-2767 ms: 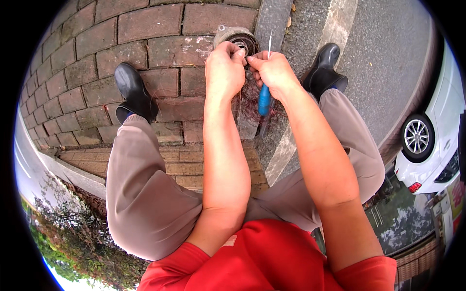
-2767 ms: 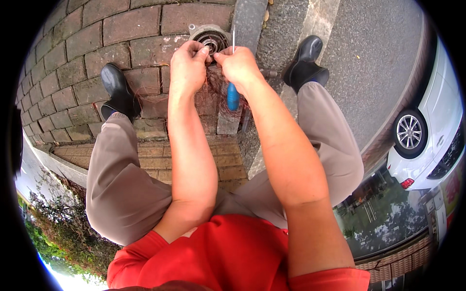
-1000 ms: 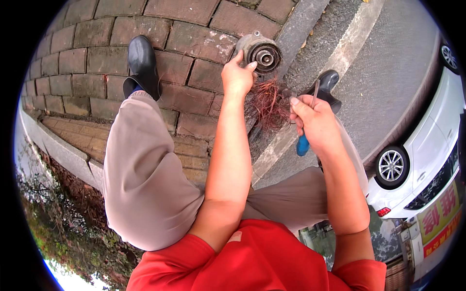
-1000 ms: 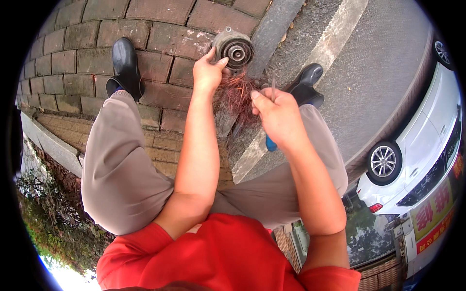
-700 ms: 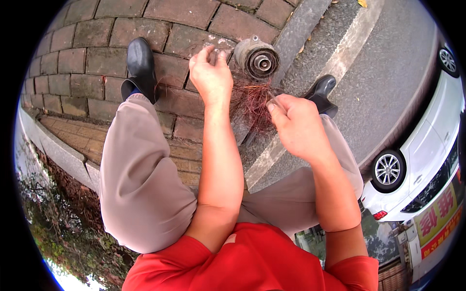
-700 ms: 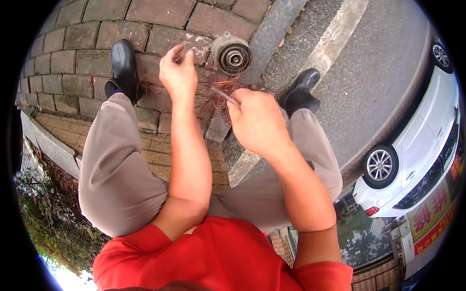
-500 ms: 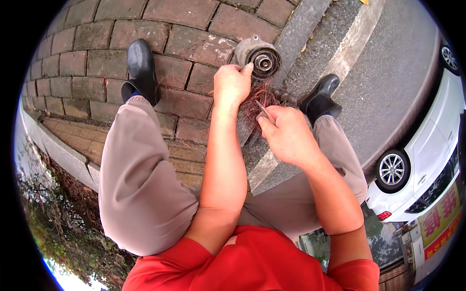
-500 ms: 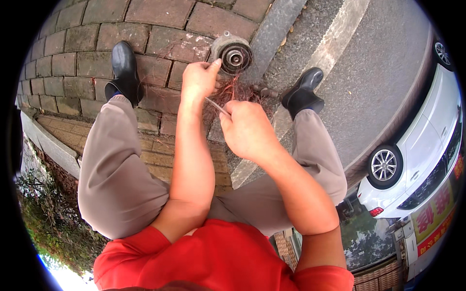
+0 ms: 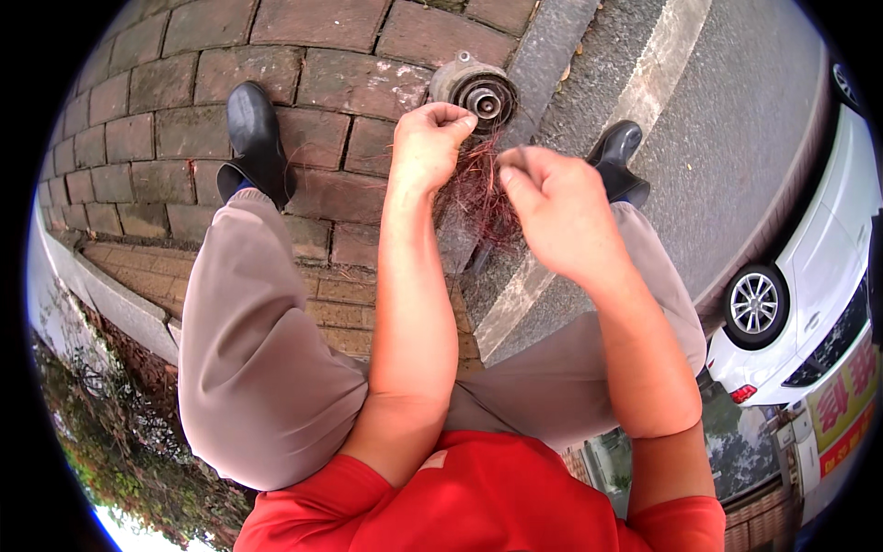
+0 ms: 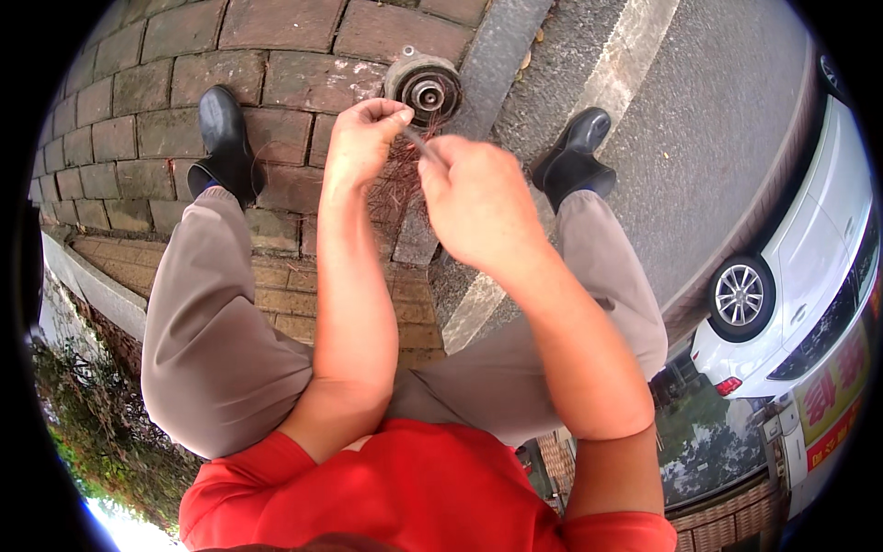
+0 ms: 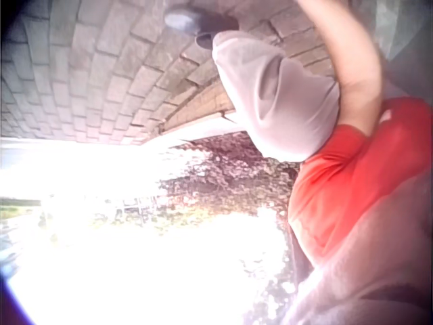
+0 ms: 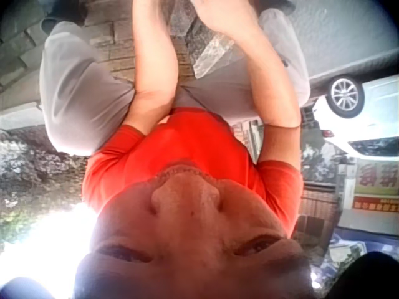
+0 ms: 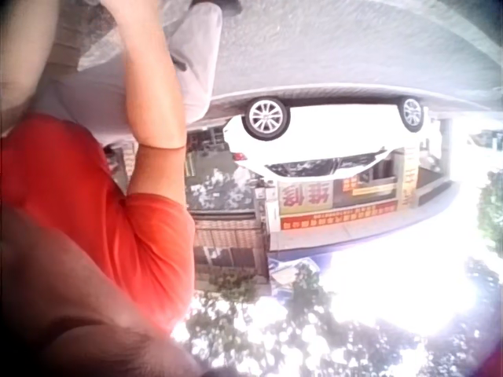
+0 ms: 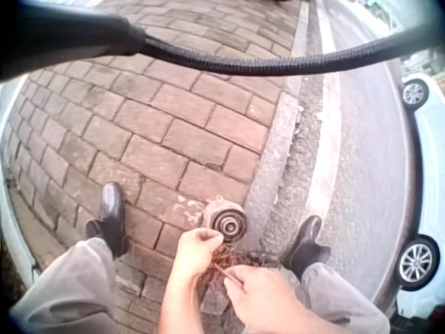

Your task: The person removes copper wire windings from a metal housing using a screwdriver and a hammer.

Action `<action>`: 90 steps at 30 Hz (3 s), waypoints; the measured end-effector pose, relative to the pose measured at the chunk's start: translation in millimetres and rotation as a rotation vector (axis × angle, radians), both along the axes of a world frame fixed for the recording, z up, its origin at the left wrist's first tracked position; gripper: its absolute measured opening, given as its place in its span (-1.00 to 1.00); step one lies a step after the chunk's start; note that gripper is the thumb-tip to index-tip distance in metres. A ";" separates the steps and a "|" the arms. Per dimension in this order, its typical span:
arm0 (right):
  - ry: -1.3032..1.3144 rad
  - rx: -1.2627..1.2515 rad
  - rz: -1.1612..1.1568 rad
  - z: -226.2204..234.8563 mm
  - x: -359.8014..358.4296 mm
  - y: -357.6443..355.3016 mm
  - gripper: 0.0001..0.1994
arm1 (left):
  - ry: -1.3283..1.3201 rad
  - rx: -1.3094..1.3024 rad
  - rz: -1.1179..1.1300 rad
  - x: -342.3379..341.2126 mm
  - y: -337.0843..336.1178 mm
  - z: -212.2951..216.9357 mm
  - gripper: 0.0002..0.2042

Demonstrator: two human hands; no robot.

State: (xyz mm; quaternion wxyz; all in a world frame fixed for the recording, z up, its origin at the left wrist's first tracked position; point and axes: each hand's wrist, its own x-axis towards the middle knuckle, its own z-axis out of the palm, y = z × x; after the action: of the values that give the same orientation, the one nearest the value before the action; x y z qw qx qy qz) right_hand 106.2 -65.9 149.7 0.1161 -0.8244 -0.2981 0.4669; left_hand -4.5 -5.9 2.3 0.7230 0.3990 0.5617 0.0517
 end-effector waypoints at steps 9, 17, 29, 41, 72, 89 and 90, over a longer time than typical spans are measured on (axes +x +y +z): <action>-0.395 0.193 0.210 -61.8 44.2 -4.2 -0.77 | -0.203 -0.082 -0.242 -0.8 8.7 24.6 -0.88; -0.301 0.254 0.484 -82.1 30.3 1.1 -0.71 | -0.266 -0.137 -0.178 -4.5 11.1 25.4 -0.88; -0.120 0.293 0.406 -87.1 44.8 -4.9 -0.86 | -0.317 -0.286 -0.154 -9.5 8.2 20.8 -0.91; -0.026 0.235 -0.087 -90.1 47.0 -0.3 -0.78 | 0.464 0.377 -0.174 -1.9 -10.3 -20.0 -0.63; 0.370 0.001 0.357 8.4 -26.6 -21.7 -0.83 | -0.117 -0.022 -0.583 -27.3 -4.5 -6.2 -0.54; 0.236 -0.168 0.332 -82.7 -53.5 -75.7 -0.48 | -0.170 -0.242 -0.111 -70.7 4.0 -39.0 -0.63; 0.222 -0.105 0.305 -82.8 -55.1 -76.8 -0.49 | -0.137 -0.198 -0.086 -69.7 1.6 -42.2 -0.66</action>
State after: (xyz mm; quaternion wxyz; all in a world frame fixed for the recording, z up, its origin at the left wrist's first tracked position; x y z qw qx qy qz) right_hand 51.1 -142.7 66.9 0.0330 -0.7180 -0.3804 0.5820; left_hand -74.2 -4.3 -40.0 0.7971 0.3449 0.4957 -0.0077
